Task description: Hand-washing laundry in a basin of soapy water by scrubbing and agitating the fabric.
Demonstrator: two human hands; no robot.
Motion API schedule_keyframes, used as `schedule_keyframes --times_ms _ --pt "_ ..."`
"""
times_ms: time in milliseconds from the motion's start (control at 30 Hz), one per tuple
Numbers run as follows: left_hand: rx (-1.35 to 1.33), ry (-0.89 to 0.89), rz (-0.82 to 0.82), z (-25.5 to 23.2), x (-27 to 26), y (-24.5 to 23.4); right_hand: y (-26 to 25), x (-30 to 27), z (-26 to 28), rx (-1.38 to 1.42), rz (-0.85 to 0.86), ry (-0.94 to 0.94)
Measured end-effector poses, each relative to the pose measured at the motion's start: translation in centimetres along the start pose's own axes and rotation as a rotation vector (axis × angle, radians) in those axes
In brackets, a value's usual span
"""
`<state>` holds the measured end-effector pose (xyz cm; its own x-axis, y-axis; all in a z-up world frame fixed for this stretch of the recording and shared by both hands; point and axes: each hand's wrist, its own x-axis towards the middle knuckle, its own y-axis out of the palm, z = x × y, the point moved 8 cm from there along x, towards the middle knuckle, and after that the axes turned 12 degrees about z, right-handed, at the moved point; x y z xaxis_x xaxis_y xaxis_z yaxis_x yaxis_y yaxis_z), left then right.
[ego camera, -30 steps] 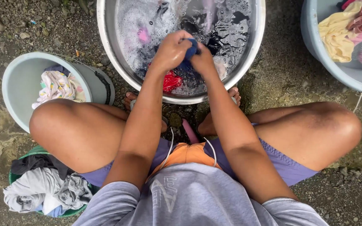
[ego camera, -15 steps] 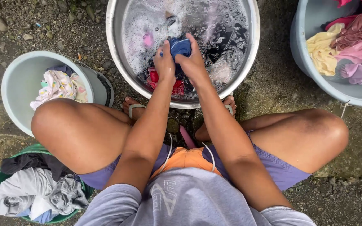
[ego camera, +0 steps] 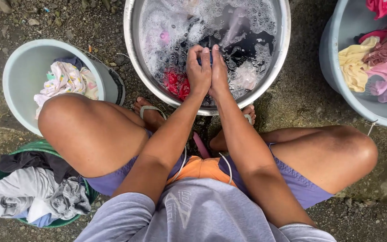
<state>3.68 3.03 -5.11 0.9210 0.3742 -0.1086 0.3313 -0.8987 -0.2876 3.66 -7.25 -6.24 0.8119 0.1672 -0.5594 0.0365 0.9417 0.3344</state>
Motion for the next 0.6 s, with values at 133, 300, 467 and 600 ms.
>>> schedule_keyframes --times_ms 133,300,467,600 --pt "0.058 0.158 -0.013 -1.0 -0.4 0.4 -0.1 -0.5 -0.6 0.100 -0.070 -0.038" --pt "0.112 0.325 -0.013 -1.8 -0.9 1.0 -2.5 2.2 -4.3 0.142 -0.068 -0.078" --pt "0.182 0.543 0.004 -2.4 -2.1 1.8 -1.7 0.9 -2.7 0.182 -0.044 -0.035" --pt "0.227 0.657 0.059 -3.0 -1.2 2.3 -1.2 0.8 -0.8 0.156 -0.011 -0.025"
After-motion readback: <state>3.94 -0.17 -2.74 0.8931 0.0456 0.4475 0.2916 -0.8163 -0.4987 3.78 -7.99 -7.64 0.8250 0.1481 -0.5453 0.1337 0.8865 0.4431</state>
